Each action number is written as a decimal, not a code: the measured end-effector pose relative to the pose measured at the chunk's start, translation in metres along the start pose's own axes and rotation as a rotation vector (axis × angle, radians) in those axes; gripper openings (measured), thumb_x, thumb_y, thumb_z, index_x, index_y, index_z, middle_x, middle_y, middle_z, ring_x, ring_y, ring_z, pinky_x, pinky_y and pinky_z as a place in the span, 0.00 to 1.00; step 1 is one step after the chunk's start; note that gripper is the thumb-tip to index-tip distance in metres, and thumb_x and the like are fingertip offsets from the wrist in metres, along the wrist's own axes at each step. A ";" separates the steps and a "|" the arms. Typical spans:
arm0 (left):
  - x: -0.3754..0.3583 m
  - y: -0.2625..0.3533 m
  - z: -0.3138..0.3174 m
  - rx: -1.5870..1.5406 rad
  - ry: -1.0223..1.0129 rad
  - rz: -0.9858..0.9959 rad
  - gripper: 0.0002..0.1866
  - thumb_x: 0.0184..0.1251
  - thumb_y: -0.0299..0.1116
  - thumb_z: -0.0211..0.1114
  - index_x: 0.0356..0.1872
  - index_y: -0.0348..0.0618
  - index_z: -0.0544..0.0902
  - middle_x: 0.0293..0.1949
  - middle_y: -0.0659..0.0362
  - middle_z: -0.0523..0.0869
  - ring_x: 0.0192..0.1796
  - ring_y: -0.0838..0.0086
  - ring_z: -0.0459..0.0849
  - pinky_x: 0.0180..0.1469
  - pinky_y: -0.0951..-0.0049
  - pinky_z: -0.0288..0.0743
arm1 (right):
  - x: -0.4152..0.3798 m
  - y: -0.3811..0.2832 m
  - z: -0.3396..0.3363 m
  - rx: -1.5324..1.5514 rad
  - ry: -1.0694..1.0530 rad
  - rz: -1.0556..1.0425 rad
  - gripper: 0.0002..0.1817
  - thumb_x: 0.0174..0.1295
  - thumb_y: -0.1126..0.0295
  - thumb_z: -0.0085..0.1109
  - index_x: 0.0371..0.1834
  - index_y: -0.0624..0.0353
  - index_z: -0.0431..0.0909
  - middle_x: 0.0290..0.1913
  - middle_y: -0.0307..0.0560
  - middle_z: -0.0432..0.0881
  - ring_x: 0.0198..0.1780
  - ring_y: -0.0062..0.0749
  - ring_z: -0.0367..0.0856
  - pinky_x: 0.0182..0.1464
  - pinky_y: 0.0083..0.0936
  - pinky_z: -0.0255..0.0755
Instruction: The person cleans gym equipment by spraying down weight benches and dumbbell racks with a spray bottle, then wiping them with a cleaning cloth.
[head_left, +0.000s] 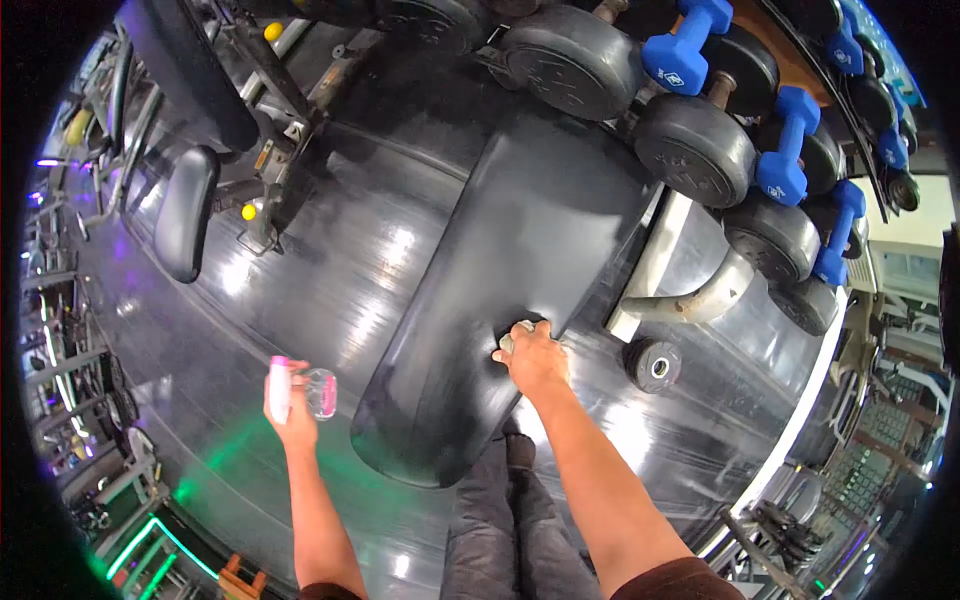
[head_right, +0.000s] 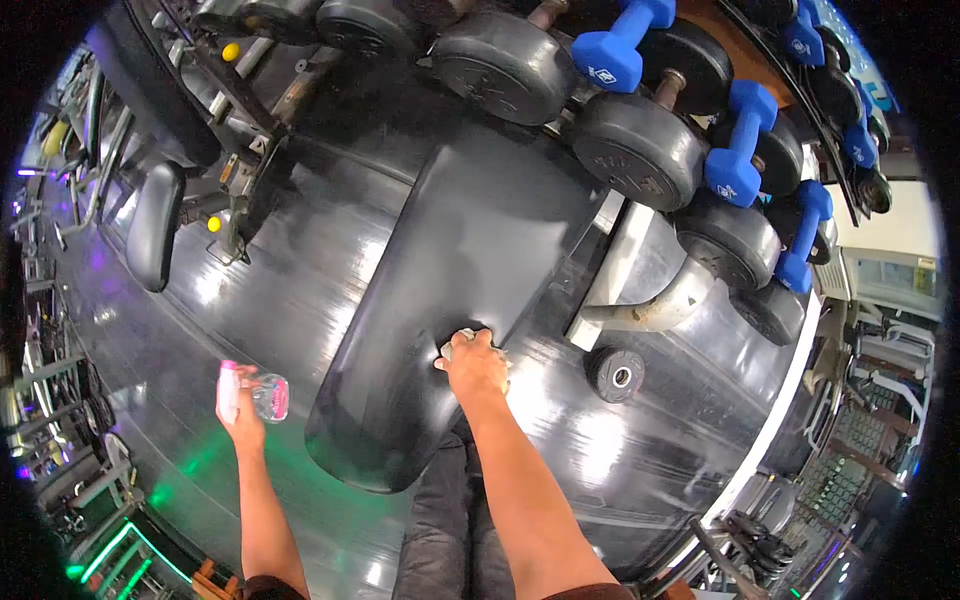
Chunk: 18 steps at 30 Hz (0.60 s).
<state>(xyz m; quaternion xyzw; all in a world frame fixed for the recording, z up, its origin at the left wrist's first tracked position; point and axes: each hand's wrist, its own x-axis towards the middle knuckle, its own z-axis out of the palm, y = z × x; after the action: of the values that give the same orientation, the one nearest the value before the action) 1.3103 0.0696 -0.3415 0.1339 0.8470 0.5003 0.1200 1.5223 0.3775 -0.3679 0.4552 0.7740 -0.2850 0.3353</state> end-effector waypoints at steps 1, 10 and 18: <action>0.005 0.029 0.010 0.031 -0.077 -0.010 0.12 0.71 0.37 0.66 0.46 0.38 0.85 0.41 0.59 0.88 0.43 0.74 0.84 0.48 0.70 0.78 | 0.000 0.001 -0.001 0.011 0.004 -0.002 0.30 0.66 0.45 0.64 0.65 0.50 0.76 0.63 0.58 0.71 0.59 0.60 0.82 0.58 0.49 0.81; 0.020 0.119 0.101 0.458 -0.332 0.529 0.07 0.59 0.32 0.73 0.33 0.43 0.84 0.23 0.56 0.79 0.25 0.56 0.78 0.33 0.58 0.68 | 0.000 -0.001 -0.006 -0.017 -0.028 0.012 0.31 0.65 0.45 0.64 0.65 0.52 0.75 0.61 0.56 0.71 0.60 0.54 0.83 0.57 0.45 0.84; 0.011 0.126 0.126 0.344 -0.339 0.536 0.07 0.57 0.31 0.74 0.26 0.44 0.82 0.20 0.59 0.78 0.22 0.59 0.78 0.31 0.62 0.67 | 0.003 0.002 -0.007 0.006 -0.035 -0.005 0.31 0.65 0.45 0.65 0.64 0.52 0.76 0.61 0.56 0.72 0.59 0.58 0.83 0.58 0.48 0.82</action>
<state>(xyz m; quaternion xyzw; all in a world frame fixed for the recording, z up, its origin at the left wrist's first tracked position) 1.3561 0.2342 -0.2911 0.4505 0.8216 0.3349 0.0988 1.5209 0.3848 -0.3667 0.4492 0.7683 -0.2962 0.3467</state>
